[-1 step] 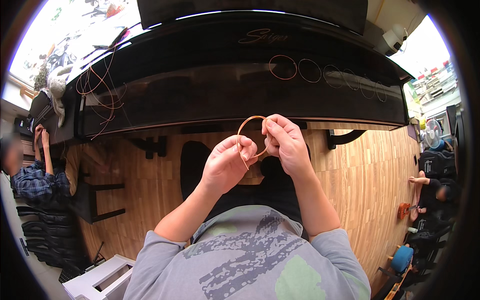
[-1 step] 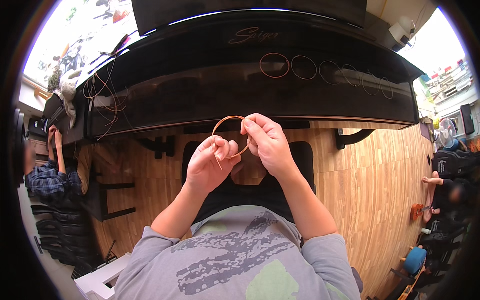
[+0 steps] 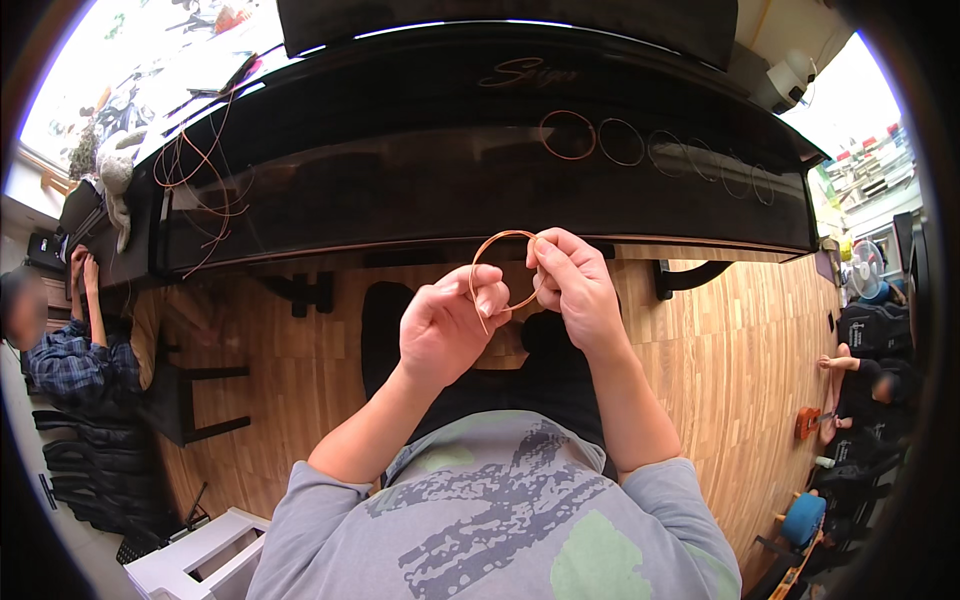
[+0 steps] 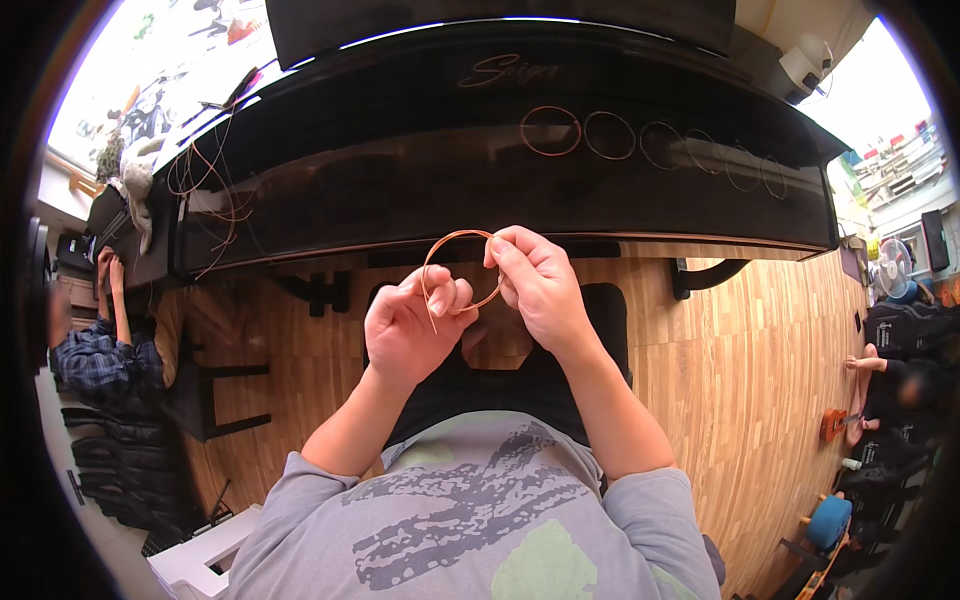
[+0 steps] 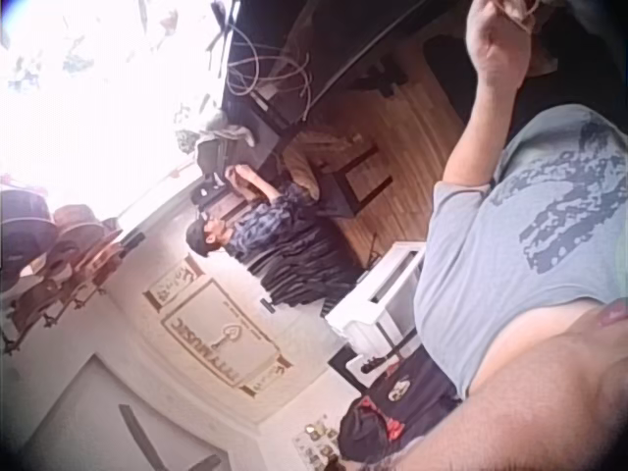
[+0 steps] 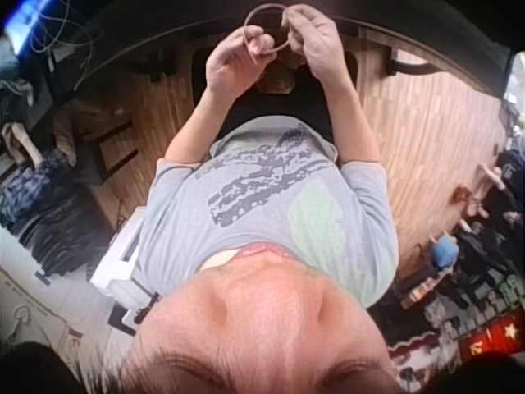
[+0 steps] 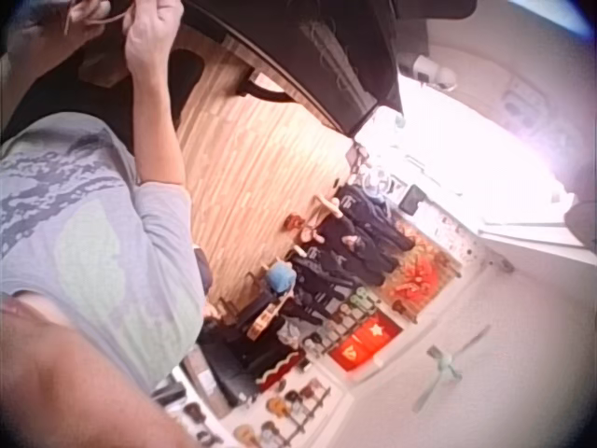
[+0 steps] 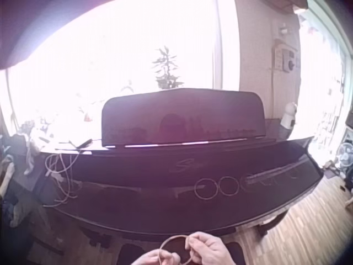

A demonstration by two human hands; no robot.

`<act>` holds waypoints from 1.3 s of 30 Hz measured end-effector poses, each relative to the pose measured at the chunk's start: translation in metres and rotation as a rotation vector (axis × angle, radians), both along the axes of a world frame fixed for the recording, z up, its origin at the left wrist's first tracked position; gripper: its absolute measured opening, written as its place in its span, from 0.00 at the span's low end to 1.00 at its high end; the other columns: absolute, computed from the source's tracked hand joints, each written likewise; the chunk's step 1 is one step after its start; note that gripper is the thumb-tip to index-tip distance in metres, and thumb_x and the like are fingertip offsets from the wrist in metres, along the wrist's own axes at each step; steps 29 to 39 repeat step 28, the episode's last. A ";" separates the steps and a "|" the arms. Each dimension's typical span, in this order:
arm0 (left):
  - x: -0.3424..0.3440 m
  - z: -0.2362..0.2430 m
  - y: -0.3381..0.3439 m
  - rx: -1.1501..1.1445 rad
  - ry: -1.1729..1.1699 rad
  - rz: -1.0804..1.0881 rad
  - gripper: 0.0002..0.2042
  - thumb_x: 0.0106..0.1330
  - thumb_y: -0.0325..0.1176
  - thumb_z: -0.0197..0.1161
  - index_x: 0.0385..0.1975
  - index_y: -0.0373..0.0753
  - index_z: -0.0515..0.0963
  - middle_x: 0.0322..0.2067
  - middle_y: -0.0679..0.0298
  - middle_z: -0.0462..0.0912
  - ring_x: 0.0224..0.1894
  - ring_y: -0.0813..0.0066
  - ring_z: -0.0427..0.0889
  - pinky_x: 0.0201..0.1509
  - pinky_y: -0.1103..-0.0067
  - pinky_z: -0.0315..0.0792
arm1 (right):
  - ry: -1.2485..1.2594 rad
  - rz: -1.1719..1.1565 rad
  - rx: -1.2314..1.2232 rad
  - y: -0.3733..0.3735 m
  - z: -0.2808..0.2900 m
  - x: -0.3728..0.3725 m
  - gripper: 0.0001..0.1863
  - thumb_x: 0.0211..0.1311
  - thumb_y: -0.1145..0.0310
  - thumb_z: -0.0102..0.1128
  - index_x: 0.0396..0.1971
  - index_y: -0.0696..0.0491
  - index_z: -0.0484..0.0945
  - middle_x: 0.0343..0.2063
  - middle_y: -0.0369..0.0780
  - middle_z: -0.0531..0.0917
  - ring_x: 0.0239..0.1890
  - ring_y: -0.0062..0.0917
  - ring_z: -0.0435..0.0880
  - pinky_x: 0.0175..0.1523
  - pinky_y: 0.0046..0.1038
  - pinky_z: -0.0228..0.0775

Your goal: The person shapes a length of copper wire into circular loops by hand. They bend the wire into a circle, twist the ends to secure the shape, and place the finished loop on the piano surface. The process is repeated with additional wire segments.

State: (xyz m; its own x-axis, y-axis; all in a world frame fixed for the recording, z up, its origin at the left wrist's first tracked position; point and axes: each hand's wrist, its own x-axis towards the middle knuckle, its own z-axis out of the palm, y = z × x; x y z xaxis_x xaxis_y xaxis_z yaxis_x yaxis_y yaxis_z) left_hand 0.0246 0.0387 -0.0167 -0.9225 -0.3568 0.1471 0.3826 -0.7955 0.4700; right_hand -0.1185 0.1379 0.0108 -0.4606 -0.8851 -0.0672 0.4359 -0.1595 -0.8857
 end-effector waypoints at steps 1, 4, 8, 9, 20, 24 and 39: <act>0.002 0.001 -0.005 0.009 -0.025 0.001 0.12 0.69 0.34 0.54 0.49 0.40 0.76 0.26 0.72 0.75 0.37 0.77 0.68 0.45 0.79 0.66 | 0.045 -0.026 0.003 -0.001 0.000 0.000 0.10 0.71 0.68 0.49 0.29 0.55 0.72 0.14 0.23 0.62 0.13 0.04 0.52 0.18 0.14 0.39; 0.006 0.009 -0.009 -0.364 -0.287 0.170 0.21 0.65 0.27 0.57 0.59 0.35 0.66 0.32 0.68 0.77 0.36 0.82 0.73 0.42 0.84 0.68 | 0.128 -0.042 0.041 0.004 -0.002 -0.002 0.10 0.70 0.69 0.50 0.29 0.56 0.74 0.16 0.24 0.65 0.16 0.05 0.56 0.21 0.13 0.45; 0.008 0.013 -0.017 -0.705 -0.493 0.323 0.25 0.64 0.23 0.59 0.61 0.35 0.61 0.36 0.64 0.80 0.40 0.82 0.78 0.44 0.84 0.72 | 0.374 -0.052 0.123 0.006 0.005 -0.001 0.10 0.69 0.69 0.50 0.30 0.57 0.76 0.20 0.26 0.70 0.22 0.06 0.61 0.26 0.14 0.53; 0.007 0.015 -0.019 -0.746 -0.508 0.352 0.25 0.64 0.23 0.59 0.61 0.35 0.61 0.36 0.64 0.80 0.41 0.81 0.79 0.45 0.84 0.72 | 0.381 -0.028 0.140 0.007 0.006 -0.002 0.10 0.69 0.69 0.50 0.30 0.57 0.76 0.21 0.26 0.71 0.23 0.07 0.62 0.28 0.14 0.54; -0.014 0.024 -0.026 -0.523 -0.405 0.102 0.10 0.74 0.35 0.49 0.33 0.36 0.72 0.16 0.75 0.62 0.19 0.88 0.57 0.24 0.86 0.56 | 0.809 -0.204 0.217 0.008 0.014 0.009 0.08 0.58 0.76 0.63 0.37 0.55 0.77 0.20 0.31 0.74 0.16 0.11 0.65 0.23 0.16 0.60; -0.016 0.024 -0.021 -0.249 -0.386 -0.006 0.10 0.73 0.35 0.47 0.33 0.37 0.70 0.15 0.75 0.57 0.18 0.86 0.53 0.24 0.84 0.52 | 1.240 -0.451 0.025 0.002 0.003 0.009 0.10 0.53 0.77 0.67 0.36 0.55 0.78 0.23 0.35 0.79 0.16 0.19 0.71 0.22 0.21 0.65; -0.016 0.022 -0.027 -0.171 -0.384 -0.092 0.09 0.72 0.36 0.48 0.35 0.38 0.69 0.15 0.74 0.57 0.18 0.84 0.53 0.25 0.84 0.54 | 1.160 -0.391 0.027 0.004 0.003 0.006 0.10 0.54 0.78 0.66 0.37 0.53 0.79 0.25 0.38 0.81 0.19 0.18 0.76 0.23 0.21 0.66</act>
